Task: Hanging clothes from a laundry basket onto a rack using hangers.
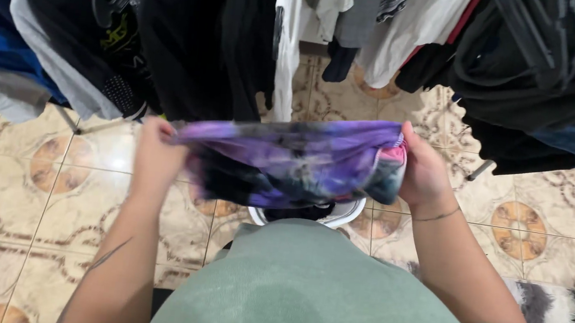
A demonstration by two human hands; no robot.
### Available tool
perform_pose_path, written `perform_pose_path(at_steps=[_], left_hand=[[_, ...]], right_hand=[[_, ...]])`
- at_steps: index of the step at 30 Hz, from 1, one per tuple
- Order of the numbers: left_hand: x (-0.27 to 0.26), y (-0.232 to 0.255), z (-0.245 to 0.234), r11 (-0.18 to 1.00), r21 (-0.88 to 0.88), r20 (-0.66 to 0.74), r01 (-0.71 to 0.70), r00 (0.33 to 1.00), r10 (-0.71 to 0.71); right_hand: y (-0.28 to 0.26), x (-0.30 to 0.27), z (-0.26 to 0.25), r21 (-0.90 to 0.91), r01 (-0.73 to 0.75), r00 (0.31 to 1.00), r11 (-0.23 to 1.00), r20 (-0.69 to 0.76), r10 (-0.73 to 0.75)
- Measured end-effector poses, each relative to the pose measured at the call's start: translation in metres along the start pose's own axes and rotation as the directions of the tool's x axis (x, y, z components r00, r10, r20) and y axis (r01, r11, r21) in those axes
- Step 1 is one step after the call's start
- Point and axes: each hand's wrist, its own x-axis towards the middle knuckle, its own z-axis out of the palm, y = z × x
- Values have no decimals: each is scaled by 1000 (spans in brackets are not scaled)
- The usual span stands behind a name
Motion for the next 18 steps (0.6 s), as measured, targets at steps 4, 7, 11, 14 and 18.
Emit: perform_pose_path(at_steps=[4, 7, 11, 14, 18], left_hand=[[-17, 61, 52, 909, 326, 512, 259, 760, -400], [-39, 78, 112, 880, 5, 854, 475, 456, -251], [-57, 114, 158, 735, -384, 922, 559, 263, 282], [-52, 148, 159, 588, -540, 841, 602, 413, 350], [-39, 212, 127, 433, -598, 773, 675, 628, 89]], right_hand=[[-10, 10, 38, 15, 43, 988, 999, 146, -45], [-12, 22, 45, 70, 14, 985, 997, 170, -26], [-24, 17, 54, -7, 29, 976, 1000, 216, -27], [-45, 9, 56, -71, 43, 972, 997, 235, -25], [-71, -2, 47, -162, 44, 945, 986, 326, 11]])
